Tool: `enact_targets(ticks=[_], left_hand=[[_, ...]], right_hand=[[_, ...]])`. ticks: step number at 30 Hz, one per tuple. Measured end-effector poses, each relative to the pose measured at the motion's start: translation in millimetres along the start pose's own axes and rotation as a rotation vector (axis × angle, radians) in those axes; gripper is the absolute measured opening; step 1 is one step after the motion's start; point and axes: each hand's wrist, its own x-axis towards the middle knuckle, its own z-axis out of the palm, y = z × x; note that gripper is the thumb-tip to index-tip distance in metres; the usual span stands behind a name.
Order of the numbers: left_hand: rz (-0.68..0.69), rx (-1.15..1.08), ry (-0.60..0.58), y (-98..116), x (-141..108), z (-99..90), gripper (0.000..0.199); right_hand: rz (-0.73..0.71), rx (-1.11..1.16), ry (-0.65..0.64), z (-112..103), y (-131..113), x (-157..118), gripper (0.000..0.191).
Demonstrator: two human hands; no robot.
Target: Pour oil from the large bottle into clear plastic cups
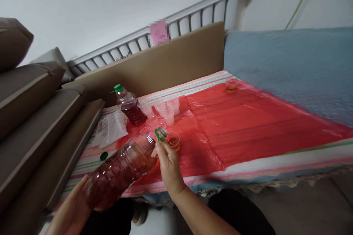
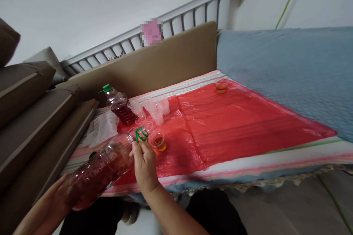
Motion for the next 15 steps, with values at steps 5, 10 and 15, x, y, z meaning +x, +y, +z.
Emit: enact_targets(ticks=[5,10,15], left_hand=[[-0.048,-0.12,-0.051,-11.3,7.7,20.8,0.03],[-0.029,-0.232,-0.054,-30.7,33.3,32.6,0.02],[0.016,-0.247,-0.105,-57.6,65.4,42.9,0.017]], right_hand=[[-0.159,-0.003,-0.057,-5.0,-34.3,-2.0,0.036],[-0.27,-0.031,-0.157,-4.9,-48.0,-14.3,0.032],[-0.339,-0.15,-0.286,-2.6,-42.6,-21.9,0.028]])
